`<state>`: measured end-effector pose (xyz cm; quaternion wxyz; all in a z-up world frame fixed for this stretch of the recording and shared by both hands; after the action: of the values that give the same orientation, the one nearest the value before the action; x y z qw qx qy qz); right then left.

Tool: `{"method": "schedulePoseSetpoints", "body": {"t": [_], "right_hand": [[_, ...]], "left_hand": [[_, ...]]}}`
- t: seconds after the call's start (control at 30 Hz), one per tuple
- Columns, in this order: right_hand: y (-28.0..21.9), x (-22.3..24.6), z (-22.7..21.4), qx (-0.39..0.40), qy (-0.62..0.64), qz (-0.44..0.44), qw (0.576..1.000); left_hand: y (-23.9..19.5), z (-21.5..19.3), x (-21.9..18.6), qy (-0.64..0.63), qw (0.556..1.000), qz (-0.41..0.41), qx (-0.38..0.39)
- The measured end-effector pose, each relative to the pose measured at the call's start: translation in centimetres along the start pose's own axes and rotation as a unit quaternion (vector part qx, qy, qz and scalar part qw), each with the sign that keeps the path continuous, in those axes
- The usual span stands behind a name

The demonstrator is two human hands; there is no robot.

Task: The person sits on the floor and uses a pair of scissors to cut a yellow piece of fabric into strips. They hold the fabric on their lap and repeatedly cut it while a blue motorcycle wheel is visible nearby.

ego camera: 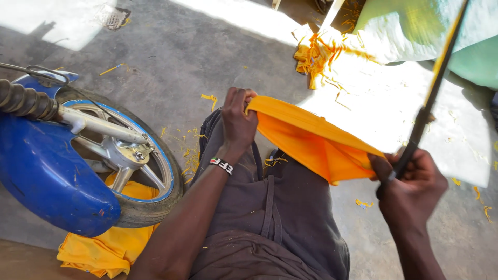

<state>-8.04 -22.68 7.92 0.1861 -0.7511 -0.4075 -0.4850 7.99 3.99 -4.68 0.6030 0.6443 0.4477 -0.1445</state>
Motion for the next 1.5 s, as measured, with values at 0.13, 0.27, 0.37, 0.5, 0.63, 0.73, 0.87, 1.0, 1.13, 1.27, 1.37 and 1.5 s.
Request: {"method": "schedulePoseSetpoints", "body": {"t": [0.13, 0.27, 0.37, 0.5, 0.63, 0.73, 0.87, 1.0, 1.13, 1.27, 1.37, 1.5], "right_hand": [[-2.5, 1.1, -2.7, -0.004, 0.002, 0.048, 0.999], [-4.7, 0.9, -3.7, 0.024, 0.011, 0.080, 0.996], [-5.8, -0.1, -2.4, 0.102, 0.039, 0.067, 0.992], [-4.9, -2.2, 0.5, 0.143, 0.009, 0.117, 0.983], [-3.8, -5.4, 3.4, 0.279, -0.156, 0.093, 0.943], [-3.8, -6.6, 4.8, 0.359, -0.197, 0.064, 0.910], [-3.3, -6.4, 5.0, 0.334, -0.198, 0.062, 0.919], [-2.4, -3.9, 3.3, 0.366, -0.186, 0.103, 0.906], [-1.6, -5.0, 1.1, 0.345, -0.238, 0.085, 0.904], [-2.2, -4.2, -1.4, 0.326, -0.340, 0.107, 0.876], [-1.9, -6.9, -3.4, 0.302, -0.420, 0.023, 0.856], [-2.2, -6.8, -4.8, 0.296, -0.453, 0.003, 0.841]], "left_hand": [[2.1, -1.6, -0.8, 0.002, 0.997, 0.076, -0.014], [6.5, -6.8, -6.5, 0.019, 0.978, 0.193, -0.073], [8.5, -10.4, -9.5, 0.007, 0.969, 0.229, -0.089], [4.5, -13.6, -4.9, 0.051, 0.974, 0.219, -0.028], [-1.9, -16.5, 1.0, 0.137, 0.935, 0.012, 0.326], [-4.3, -17.7, 2.3, 0.134, 0.869, -0.092, 0.467], [0.0, -17.9, -5.4, 0.096, 0.867, -0.125, 0.473], [-0.3, -14.1, -8.0, -0.002, 0.893, -0.068, 0.446], [-4.2, -8.7, -7.2, -0.093, 0.896, -0.004, 0.434], [-5.9, -6.3, -6.0, -0.004, 0.907, -0.049, 0.417], [-5.8, -6.5, -6.2, -0.045, 0.928, -0.007, 0.370], [-6.1, -6.9, -6.0, -0.042, 0.938, -0.003, 0.344]]}}
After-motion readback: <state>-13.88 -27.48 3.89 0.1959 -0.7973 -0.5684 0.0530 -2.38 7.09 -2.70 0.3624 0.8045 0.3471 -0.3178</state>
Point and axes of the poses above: each hand's wrist, its own y-axis towards the middle knuckle, its own z-axis out of the palm, x = y × z, the point moved 3 cm from there along y, towards the middle knuckle, and after that the axes turned 5 degrees about z, right-handed, at the moved point
